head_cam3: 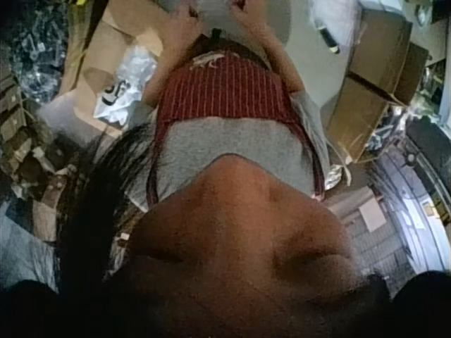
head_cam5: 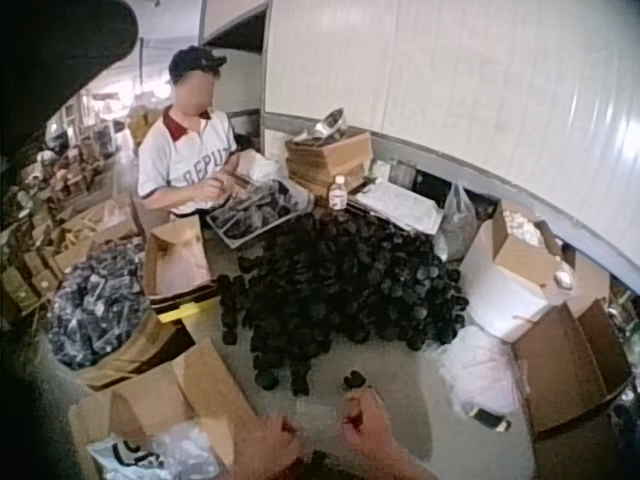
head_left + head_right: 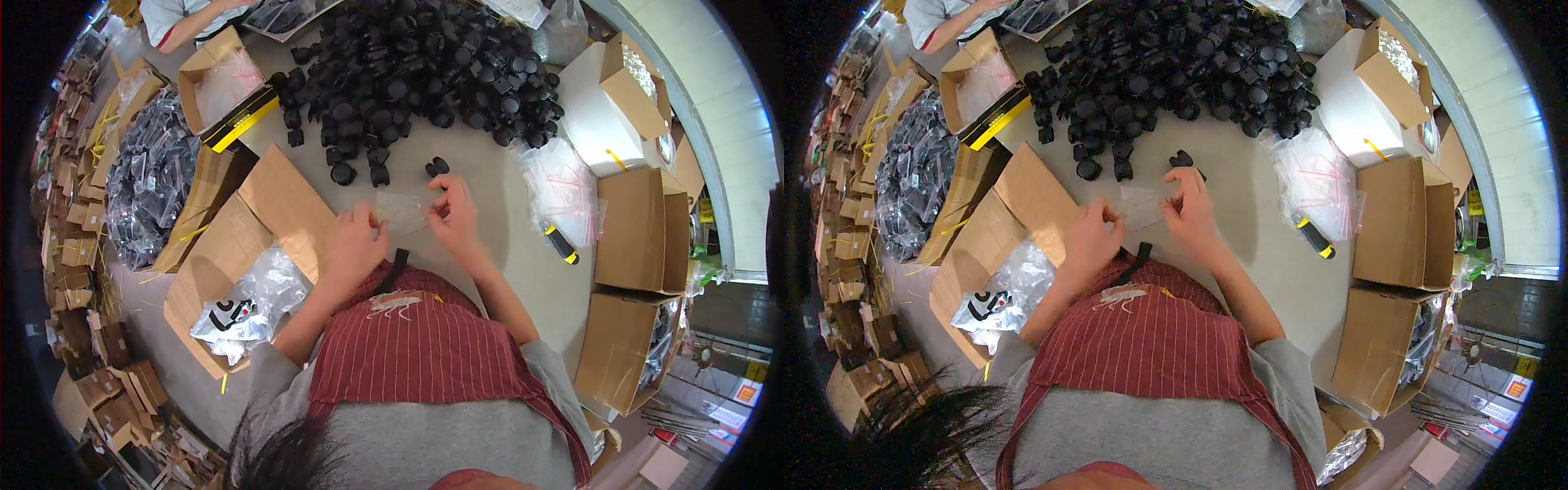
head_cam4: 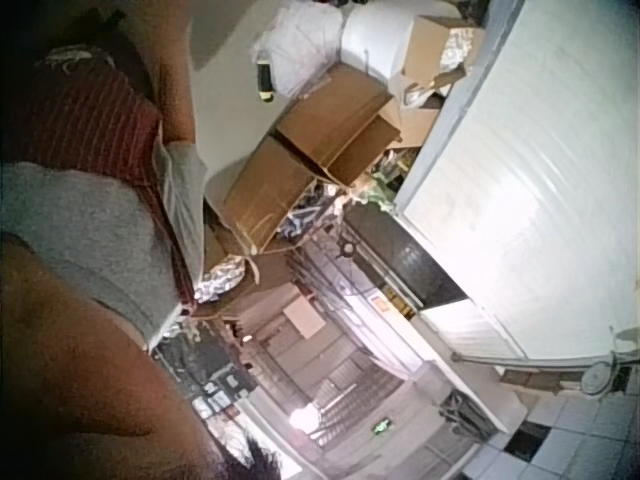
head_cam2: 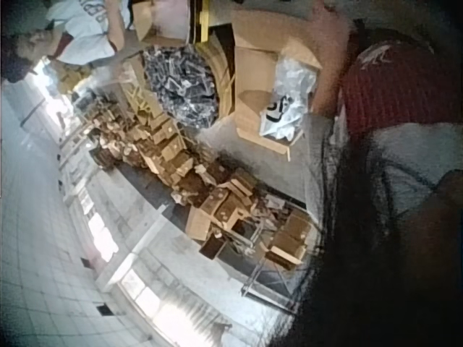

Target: The person picks up plastic pieces from a large pile on a table and places them into small plastic bags, then sets the filled bags aside.

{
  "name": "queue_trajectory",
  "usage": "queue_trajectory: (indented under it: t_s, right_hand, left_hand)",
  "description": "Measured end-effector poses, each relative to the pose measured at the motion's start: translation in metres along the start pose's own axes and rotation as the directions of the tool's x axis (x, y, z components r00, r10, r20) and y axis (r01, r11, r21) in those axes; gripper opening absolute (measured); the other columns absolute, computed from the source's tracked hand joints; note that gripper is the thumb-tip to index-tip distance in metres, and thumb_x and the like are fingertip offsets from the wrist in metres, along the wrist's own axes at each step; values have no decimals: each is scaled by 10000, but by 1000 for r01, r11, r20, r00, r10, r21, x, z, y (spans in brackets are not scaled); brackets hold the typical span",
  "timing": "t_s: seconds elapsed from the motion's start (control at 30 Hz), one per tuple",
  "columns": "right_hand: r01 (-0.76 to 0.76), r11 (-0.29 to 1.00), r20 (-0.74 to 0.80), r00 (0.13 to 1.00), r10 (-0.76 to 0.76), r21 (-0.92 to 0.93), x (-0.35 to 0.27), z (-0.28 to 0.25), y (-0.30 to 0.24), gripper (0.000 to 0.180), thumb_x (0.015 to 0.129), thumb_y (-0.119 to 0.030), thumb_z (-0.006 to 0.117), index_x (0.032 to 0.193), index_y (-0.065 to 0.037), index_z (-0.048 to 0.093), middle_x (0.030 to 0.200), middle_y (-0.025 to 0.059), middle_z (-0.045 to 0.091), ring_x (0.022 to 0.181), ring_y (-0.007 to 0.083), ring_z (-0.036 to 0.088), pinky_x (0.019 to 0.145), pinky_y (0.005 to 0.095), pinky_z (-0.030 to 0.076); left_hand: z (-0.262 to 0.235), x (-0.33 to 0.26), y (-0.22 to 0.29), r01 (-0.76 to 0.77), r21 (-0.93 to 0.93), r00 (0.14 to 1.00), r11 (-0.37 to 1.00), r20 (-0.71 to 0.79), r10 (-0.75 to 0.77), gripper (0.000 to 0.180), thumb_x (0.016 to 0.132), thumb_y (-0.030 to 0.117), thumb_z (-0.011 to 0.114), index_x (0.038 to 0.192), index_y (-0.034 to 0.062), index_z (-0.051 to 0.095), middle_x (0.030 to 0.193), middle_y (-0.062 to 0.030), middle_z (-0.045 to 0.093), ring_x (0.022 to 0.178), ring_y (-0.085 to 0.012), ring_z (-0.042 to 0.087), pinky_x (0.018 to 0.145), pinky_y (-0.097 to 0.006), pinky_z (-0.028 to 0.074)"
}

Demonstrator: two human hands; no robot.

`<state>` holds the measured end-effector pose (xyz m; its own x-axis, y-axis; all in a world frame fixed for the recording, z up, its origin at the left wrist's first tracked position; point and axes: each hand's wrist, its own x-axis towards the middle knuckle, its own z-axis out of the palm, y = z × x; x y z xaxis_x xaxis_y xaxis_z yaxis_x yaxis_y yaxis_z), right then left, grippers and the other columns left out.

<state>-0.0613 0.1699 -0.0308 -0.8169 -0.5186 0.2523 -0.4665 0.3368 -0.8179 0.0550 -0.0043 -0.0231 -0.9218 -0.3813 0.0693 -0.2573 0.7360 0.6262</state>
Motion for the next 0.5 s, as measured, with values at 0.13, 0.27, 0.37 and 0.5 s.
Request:
queue_trajectory:
  t_s: [0.13, 0.27, 0.37, 0.5]
  right_hand:
    - [-100, 953, 121, 990, 68, 286, 9, 2, 44, 523, 759, -116, 751, 1224, -69, 519, 1207, 104, 538, 904, 274, 608, 791, 367, 502]
    - [57, 950, -239, 962, -136, -307, 24, -1, 95, 548, 770, -242, 783, 1231, -69, 544, 1245, 116, 523, 1010, 302, 574, 897, 404, 457]
    - [72, 781, -63, 988, -141, -620, 20, -2, 107, 482, 797, -323, 763, 1167, -66, 592, 1165, 125, 572, 945, 326, 582, 824, 414, 474]
    - [-71, 916, 29, 996, 90, -396, 15, -6, 111, 401, 825, -357, 739, 1056, -45, 640, 965, 88, 620, 852, 262, 603, 704, 374, 478]
  left_hand:
    - [-8, 6, -8, -99, 115, 966, 988, -226, 123, 134, 866, 176, 662, 902, 88, 567, 891, -106, 617, 844, -324, 613, 713, -432, 496]
    - [-26, 26, -6, -106, 139, 922, 985, -357, 150, 97, 879, 158, 651, 894, 102, 573, 883, -80, 617, 819, -307, 616, 678, -426, 496]
    - [-32, 37, 2, -179, 210, 890, 961, -382, 249, 79, 905, 203, 633, 900, 133, 596, 794, -69, 627, 746, -296, 630, 639, -451, 496]
    - [-4, 40, 14, -218, 445, 960, 869, -64, 274, 95, 863, 184, 600, 934, 126, 625, 650, -93, 625, 603, -310, 647, 535, -465, 505]
